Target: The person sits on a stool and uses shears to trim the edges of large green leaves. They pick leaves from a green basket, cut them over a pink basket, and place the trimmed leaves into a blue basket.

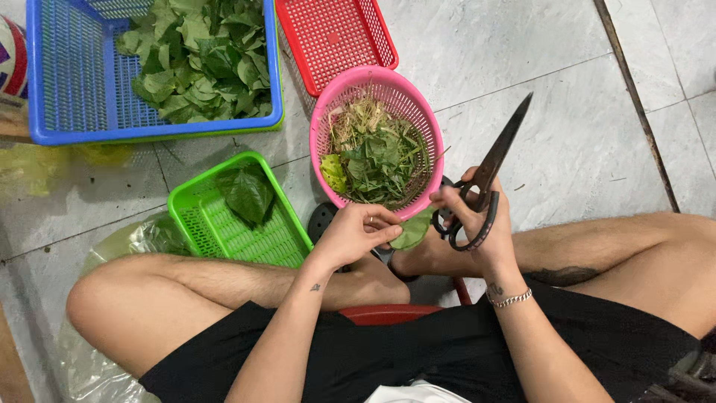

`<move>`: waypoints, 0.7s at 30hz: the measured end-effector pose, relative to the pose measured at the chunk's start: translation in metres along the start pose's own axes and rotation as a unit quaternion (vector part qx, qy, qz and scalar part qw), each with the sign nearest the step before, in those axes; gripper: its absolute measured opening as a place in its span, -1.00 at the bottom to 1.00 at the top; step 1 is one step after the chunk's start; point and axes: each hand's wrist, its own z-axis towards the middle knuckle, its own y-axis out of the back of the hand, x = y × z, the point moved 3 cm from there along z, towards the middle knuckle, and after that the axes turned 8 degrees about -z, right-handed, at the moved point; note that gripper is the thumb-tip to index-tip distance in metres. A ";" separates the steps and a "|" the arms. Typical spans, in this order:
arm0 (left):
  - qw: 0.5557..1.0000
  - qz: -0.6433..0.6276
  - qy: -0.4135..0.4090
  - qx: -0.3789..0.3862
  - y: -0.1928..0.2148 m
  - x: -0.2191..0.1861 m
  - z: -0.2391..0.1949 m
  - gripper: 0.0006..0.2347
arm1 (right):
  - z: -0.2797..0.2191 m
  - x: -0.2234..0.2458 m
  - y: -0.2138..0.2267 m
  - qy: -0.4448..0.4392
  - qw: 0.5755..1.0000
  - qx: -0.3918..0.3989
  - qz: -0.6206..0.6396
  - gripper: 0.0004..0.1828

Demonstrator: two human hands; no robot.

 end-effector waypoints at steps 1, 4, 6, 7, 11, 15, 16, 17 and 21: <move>1.000 0.006 -0.002 -0.005 -0.001 -0.010 -0.004 -0.72 | -0.002 0.008 0.000 0.003 1.000 0.004 0.005 -0.53; 1.000 -0.006 -0.001 -0.016 -0.001 -0.007 -0.002 -0.71 | 0.000 -0.004 0.001 0.001 1.000 0.023 0.004 -0.50; 0.999 -0.024 0.002 -0.021 0.000 -0.001 0.001 -0.71 | 0.004 -0.021 0.003 -0.004 0.999 0.039 -0.001 -0.39; 0.999 -0.032 0.002 -0.020 -0.001 0.000 0.002 -0.71 | 0.005 -0.028 0.003 -0.013 0.999 0.049 -0.004 -0.28; 0.999 -0.040 -0.002 -0.012 0.000 0.022 0.011 -0.70 | 0.000 -0.027 -0.013 -0.016 0.997 0.076 -0.025 -0.34; 1.000 0.002 -0.027 0.005 -0.009 -0.016 -0.005 -0.61 | -0.003 -0.007 -0.010 -0.014 0.998 0.048 -0.026 -0.35; 0.999 0.004 -0.032 0.018 -0.012 -0.023 -0.008 -0.55 | -0.005 -0.002 -0.011 -0.018 0.999 0.043 -0.026 -0.35; 0.999 0.005 -0.037 0.032 -0.016 -0.029 -0.011 -0.48 | -0.007 0.003 -0.012 -0.021 0.999 0.037 -0.026 -0.34; 0.997 0.030 -0.047 0.060 -0.023 -0.031 -0.010 -0.58 | -0.006 0.001 -0.011 -0.017 0.999 0.036 -0.025 -0.37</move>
